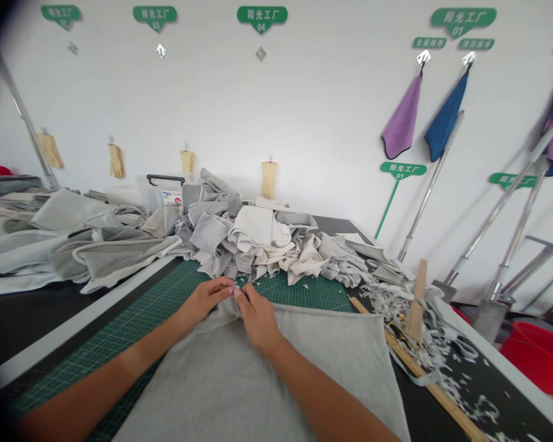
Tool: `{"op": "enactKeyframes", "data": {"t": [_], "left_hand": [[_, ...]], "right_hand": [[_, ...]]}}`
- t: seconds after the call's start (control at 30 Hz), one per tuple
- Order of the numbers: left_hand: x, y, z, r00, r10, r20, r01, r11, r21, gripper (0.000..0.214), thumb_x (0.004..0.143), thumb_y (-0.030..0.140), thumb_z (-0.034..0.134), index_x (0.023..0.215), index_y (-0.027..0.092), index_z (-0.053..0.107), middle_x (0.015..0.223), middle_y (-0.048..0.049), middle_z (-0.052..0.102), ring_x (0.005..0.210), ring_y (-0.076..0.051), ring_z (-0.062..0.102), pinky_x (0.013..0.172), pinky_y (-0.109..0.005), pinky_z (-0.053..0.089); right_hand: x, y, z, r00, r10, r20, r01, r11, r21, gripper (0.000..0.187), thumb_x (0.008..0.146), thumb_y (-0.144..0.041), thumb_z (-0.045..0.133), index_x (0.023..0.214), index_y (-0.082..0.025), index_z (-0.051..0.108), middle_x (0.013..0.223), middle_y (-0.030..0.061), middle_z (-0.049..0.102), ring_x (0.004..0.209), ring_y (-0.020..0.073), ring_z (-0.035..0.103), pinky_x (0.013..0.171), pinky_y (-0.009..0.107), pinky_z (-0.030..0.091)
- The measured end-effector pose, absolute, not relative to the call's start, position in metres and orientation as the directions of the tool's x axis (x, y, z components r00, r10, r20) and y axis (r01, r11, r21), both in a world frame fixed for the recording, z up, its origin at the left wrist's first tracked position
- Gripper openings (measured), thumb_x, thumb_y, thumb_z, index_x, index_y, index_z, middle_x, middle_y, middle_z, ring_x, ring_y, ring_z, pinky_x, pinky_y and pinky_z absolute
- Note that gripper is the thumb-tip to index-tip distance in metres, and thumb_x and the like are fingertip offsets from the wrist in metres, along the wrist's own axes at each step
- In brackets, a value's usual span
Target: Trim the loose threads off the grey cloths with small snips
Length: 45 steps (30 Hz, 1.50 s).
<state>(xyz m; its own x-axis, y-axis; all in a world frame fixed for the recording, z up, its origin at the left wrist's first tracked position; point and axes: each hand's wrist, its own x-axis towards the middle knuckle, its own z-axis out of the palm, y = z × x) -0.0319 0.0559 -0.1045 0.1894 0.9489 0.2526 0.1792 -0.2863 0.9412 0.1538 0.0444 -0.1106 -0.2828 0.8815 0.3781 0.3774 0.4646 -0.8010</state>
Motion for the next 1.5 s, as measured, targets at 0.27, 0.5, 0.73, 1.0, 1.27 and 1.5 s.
{"op": "enactKeyframes", "data": {"t": [0.27, 0.5, 0.73, 1.0, 1.27, 1.5], "left_hand": [[-0.030, 0.055, -0.106, 0.186, 0.955, 0.232, 0.131, -0.258, 0.957, 0.028, 0.086, 0.040, 0.066, 0.100, 0.016, 0.072, 0.092, -0.0042, 0.072, 0.087, -0.020, 0.062, 0.078, -0.025, 0.046], [-0.029, 0.052, -0.106, 0.182, 0.954, 0.237, 0.126, -0.262, 0.957, 0.027, 0.087, 0.040, 0.064, 0.099, 0.016, 0.070, 0.091, -0.0035, 0.071, 0.087, -0.019, 0.061, 0.078, -0.026, 0.045], [-0.028, 0.052, -0.109, 0.188, 0.950, 0.249, 0.125, -0.275, 0.953, 0.027, 0.088, 0.041, 0.063, 0.097, 0.016, 0.070, 0.092, -0.0036, 0.070, 0.086, -0.019, 0.061, 0.078, -0.026, 0.044], [-0.025, 0.051, -0.105, 0.209, 0.949, 0.236, 0.099, -0.261, 0.960, 0.030, 0.089, 0.044, 0.063, 0.098, 0.016, 0.070, 0.093, -0.0042, 0.070, 0.087, -0.019, 0.061, 0.079, -0.027, 0.045], [-0.025, 0.050, -0.105, 0.189, 0.956, 0.225, 0.118, -0.250, 0.961, 0.031, 0.086, 0.045, 0.066, 0.099, 0.017, 0.068, 0.086, -0.0032, 0.070, 0.077, -0.017, 0.060, 0.069, -0.024, 0.043], [-0.023, 0.046, -0.095, 0.194, 0.967, 0.166, 0.102, -0.188, 0.977, 0.037, 0.088, 0.050, 0.061, 0.096, 0.016, 0.071, 0.093, -0.0042, 0.070, 0.087, -0.020, 0.060, 0.076, -0.027, 0.044]], "right_hand": [[0.154, 0.047, -0.114, -0.300, 0.878, 0.373, 0.406, 0.471, -0.783, 0.038, 0.103, -0.051, 0.039, 0.080, -0.022, 0.046, 0.070, -0.0041, 0.048, 0.068, 0.0140, 0.047, 0.062, 0.024, 0.028], [0.155, 0.049, -0.116, -0.313, 0.872, 0.377, 0.405, 0.481, -0.777, 0.039, 0.104, -0.051, 0.037, 0.078, -0.022, 0.044, 0.069, -0.0045, 0.046, 0.066, 0.0133, 0.045, 0.062, 0.024, 0.027], [0.155, 0.048, -0.115, -0.313, 0.865, 0.392, 0.408, 0.495, -0.767, 0.038, 0.104, -0.048, 0.037, 0.078, -0.022, 0.043, 0.069, -0.0039, 0.046, 0.065, 0.0134, 0.044, 0.062, 0.024, 0.028], [0.152, 0.058, -0.121, -0.268, 0.927, 0.263, 0.172, 0.314, -0.934, 0.043, 0.099, -0.056, 0.043, 0.074, -0.021, 0.043, 0.066, -0.0038, 0.040, 0.059, 0.0114, 0.037, 0.054, 0.022, 0.029], [0.154, 0.069, -0.124, -0.341, 0.919, 0.197, 0.098, 0.243, -0.965, 0.036, 0.086, -0.056, 0.065, 0.087, -0.020, 0.060, 0.057, -0.0064, 0.042, 0.049, 0.0084, 0.032, 0.047, 0.022, 0.022], [0.154, 0.071, -0.124, -0.344, 0.927, 0.152, 0.076, 0.188, -0.979, 0.033, 0.085, -0.049, 0.066, 0.079, -0.019, 0.056, 0.057, -0.0066, 0.040, 0.046, 0.0068, 0.031, 0.044, 0.021, 0.021]]}}
